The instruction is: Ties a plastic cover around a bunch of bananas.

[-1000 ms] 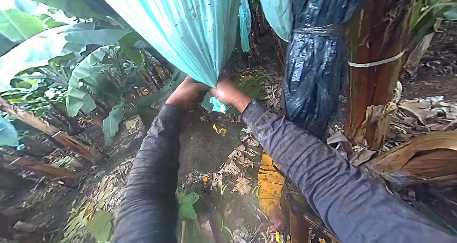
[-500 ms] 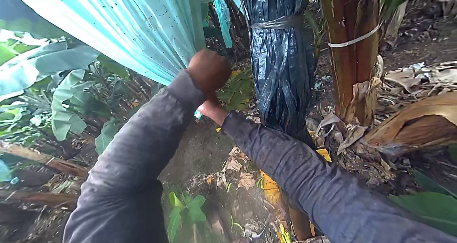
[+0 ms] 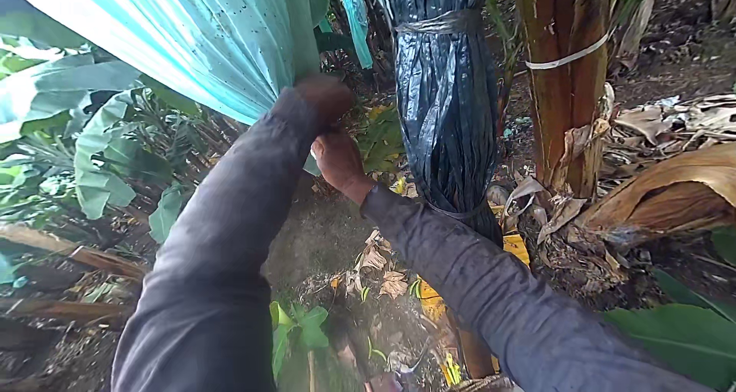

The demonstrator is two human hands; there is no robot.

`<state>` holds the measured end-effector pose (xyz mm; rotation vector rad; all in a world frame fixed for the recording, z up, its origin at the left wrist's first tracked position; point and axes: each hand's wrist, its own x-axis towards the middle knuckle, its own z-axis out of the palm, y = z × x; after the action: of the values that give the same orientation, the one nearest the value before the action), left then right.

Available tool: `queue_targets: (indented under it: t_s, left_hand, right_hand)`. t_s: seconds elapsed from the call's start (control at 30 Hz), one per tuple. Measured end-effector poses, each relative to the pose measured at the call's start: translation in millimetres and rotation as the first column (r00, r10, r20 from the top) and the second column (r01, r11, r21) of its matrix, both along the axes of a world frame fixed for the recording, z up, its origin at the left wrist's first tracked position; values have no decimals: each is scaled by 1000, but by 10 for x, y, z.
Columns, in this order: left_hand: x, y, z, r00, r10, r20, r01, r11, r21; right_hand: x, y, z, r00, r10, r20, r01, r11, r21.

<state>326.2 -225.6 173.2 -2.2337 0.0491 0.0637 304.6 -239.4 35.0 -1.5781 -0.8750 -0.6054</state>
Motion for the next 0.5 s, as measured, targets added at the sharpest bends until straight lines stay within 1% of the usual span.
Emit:
queue_targets:
  t_s: [0.03,0.07,0.1,0.13,0.17,0.2,0.23,0.27,0.3,0.33,0.37,0.4,0.43,0.47,0.5]
  left_hand:
    - [-167,-10,42,975,-209,80,217,971,-104]
    - [-404,-80,53,914,-347,209,383,909,-165]
    - [-715,-182,31,865,-345,364,437,875,-210]
    - [-1042,-261,1,842,-209,497,371,893,-253]
    - [-1309,-248,-33,826,-8,564,235,914,-331]
    - [-1478,-117,-81,804,176,568,120,887,-445]
    - [-1559,80,-141,795,306,524,66,815,-576]
    - [-1574,285,-215,802,376,464,68,715,-696]
    - [-1550,482,-305,828,378,414,107,617,-779]
    - [-1516,633,-397,851,346,395,168,535,-828]
    - [-1501,710,-453,856,318,408,204,518,-831]
    - [-1527,699,-444,855,295,427,187,593,-783]
    - [-1585,602,-380,857,269,439,130,711,-691]
    - [-1647,446,-294,866,231,443,75,815,-574]
    - [-1691,247,-205,881,172,440,46,895,-443]
  right_hand:
    - [6,-19,32,990,118,-75,-112,991,77]
    - [23,-22,45,971,212,-114,-193,969,157]
    - [22,-51,59,943,297,-151,-266,944,193]
    - [26,-80,82,901,388,-193,-347,913,217]
    - [48,-67,87,859,466,-211,-415,876,246]
    - [81,-39,73,829,518,-211,-465,848,256]
    - [97,-38,58,814,545,-202,-496,833,245]
    - [101,-44,51,815,548,-188,-506,831,230]
    - [99,-47,46,821,546,-169,-509,833,217]
    - [96,-37,39,830,538,-146,-505,837,211]
    - [83,-39,40,840,525,-137,-497,846,194]
    - [63,-52,47,854,499,-144,-478,864,161]
    - [38,-60,53,882,448,-145,-435,893,114]
    - [2,-65,57,910,388,-144,-383,922,65]
    - [-44,-61,45,937,325,-128,-325,945,28]
